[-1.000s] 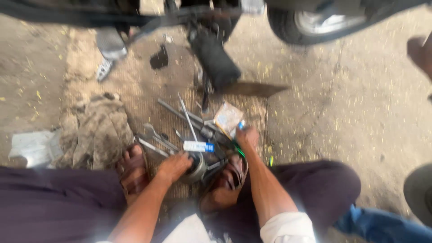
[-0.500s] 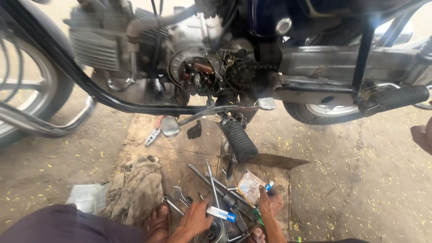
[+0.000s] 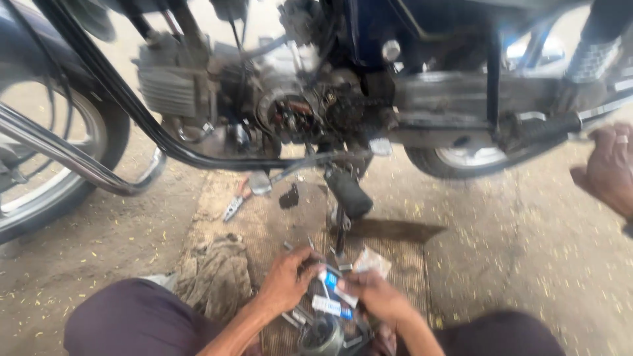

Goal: Repairing and reassembling parts of a motorcycle engine, applying sealant and using tools to secure components.

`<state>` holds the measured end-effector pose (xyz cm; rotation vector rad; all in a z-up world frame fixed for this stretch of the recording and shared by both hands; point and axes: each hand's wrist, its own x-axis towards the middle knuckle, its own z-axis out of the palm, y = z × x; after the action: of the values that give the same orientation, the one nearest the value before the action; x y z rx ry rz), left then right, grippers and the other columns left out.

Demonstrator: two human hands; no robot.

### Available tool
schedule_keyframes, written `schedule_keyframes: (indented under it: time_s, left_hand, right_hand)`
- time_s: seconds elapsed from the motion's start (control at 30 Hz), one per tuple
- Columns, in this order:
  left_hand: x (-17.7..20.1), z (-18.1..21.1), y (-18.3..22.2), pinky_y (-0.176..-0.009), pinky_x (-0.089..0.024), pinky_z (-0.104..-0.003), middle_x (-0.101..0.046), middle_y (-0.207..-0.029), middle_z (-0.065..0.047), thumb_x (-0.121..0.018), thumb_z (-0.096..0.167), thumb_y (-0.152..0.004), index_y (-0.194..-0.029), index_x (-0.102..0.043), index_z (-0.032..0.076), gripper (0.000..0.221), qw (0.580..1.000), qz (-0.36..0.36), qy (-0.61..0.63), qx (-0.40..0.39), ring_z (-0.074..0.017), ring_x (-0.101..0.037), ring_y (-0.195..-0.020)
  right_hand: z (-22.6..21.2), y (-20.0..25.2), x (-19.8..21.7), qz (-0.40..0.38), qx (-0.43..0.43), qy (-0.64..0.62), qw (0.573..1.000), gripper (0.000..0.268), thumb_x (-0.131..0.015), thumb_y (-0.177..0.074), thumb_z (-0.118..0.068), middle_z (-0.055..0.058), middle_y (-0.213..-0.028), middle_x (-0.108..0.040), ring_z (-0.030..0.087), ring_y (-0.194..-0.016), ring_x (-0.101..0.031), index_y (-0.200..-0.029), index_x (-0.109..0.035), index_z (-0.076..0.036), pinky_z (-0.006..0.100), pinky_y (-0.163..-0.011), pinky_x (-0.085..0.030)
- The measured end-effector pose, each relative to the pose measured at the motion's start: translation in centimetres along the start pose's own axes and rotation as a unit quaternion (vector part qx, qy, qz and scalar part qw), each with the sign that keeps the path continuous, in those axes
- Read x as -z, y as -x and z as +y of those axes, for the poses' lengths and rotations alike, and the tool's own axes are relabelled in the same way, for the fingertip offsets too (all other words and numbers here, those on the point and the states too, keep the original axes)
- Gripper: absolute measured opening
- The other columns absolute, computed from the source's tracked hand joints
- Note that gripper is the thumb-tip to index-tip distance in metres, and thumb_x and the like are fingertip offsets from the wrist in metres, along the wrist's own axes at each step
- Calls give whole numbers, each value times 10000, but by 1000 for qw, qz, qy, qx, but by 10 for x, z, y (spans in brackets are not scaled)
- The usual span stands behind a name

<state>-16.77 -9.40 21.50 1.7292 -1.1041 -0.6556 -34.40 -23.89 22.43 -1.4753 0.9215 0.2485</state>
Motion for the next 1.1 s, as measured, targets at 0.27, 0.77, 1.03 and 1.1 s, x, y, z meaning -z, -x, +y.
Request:
schedule_keyframes:
  time_s: [0.27,0.77,1.03,1.1]
  left_hand:
    - [2,8,12,-710,-559,-399,-744,-873,-125,-647,179,-963,-1062,-634,44,167,999,-31,21,-40,-249,-756,-821]
    - [-8,-1,4,-558,-502,-398,-685,-702,-139,-597,149,-1003,-1025,-598,40,112,999,42,10,28,-218,-677,-601]
    - [-15,-10,1,-576,-522,-398,-710,-744,-125,-602,169,-999,-1001,-589,30,140,999,40,11,-10,-191,-699,-644]
    - [-14,-9,-3,-595,-525,-422,-708,-767,-133,-580,189,-1005,-1028,-593,40,151,998,18,-1,61,-225,-697,-658]
  right_hand:
    - [9,10,-11,-74,26,-269,960,322,-705,-982,-274,13,-612,-569,62,-448,-442,-953,-714,46,231,-372,-315]
    - [36,-24,-43,49,124,-316,940,375,-735,-911,-225,114,-879,-707,173,-720,-653,-1102,-681,93,310,-613,-545]
    - [22,-18,-51,66,66,-433,896,323,-729,-863,-226,95,-929,-724,179,-753,-721,-1074,-669,12,347,-690,-607]
    - [35,-29,-51,86,98,-370,920,295,-780,-861,-157,135,-900,-742,181,-738,-722,-1053,-704,53,322,-673,-613]
